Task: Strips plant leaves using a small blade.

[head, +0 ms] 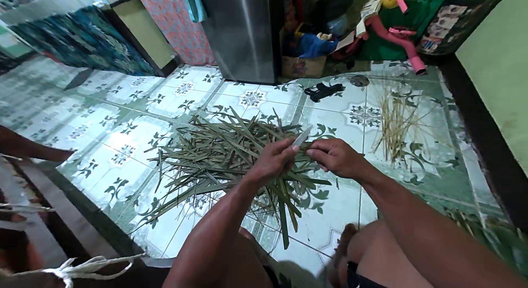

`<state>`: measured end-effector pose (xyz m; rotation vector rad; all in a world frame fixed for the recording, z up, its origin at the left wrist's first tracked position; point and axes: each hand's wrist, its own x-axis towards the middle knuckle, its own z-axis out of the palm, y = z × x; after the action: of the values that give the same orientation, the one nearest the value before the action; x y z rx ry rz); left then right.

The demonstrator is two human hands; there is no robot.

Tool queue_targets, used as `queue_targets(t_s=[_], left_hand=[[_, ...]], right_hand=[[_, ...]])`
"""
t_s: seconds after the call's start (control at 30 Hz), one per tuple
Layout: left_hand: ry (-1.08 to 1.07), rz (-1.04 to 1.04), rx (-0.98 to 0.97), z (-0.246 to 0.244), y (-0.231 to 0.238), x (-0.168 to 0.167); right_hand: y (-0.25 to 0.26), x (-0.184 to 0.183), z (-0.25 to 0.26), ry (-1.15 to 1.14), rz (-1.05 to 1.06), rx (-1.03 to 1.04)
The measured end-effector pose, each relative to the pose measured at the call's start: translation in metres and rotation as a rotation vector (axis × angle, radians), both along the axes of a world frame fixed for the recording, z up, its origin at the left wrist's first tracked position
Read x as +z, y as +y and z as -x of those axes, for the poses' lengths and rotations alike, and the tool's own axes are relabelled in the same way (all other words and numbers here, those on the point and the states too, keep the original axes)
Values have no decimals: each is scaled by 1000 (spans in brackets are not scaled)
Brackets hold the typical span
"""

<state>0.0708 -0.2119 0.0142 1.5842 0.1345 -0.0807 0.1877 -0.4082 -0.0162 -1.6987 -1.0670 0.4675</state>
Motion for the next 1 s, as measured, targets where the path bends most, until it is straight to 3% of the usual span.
queue_targets(t_s=[0.13,0.27,0.8,1.0], left_hand=[[-29,91,128,-1,13,6],[34,93,32,1,4,6],[32,154,79,-4,7,2],[-68,183,229,-4,28,9]], right_hand=[[-6,5,-5,-38,16,3],[-5,2,-8,-142,-25,-6],[-5,-3,1,-601,-124,-198],[-7,-3,2,-685,-119,-224]])
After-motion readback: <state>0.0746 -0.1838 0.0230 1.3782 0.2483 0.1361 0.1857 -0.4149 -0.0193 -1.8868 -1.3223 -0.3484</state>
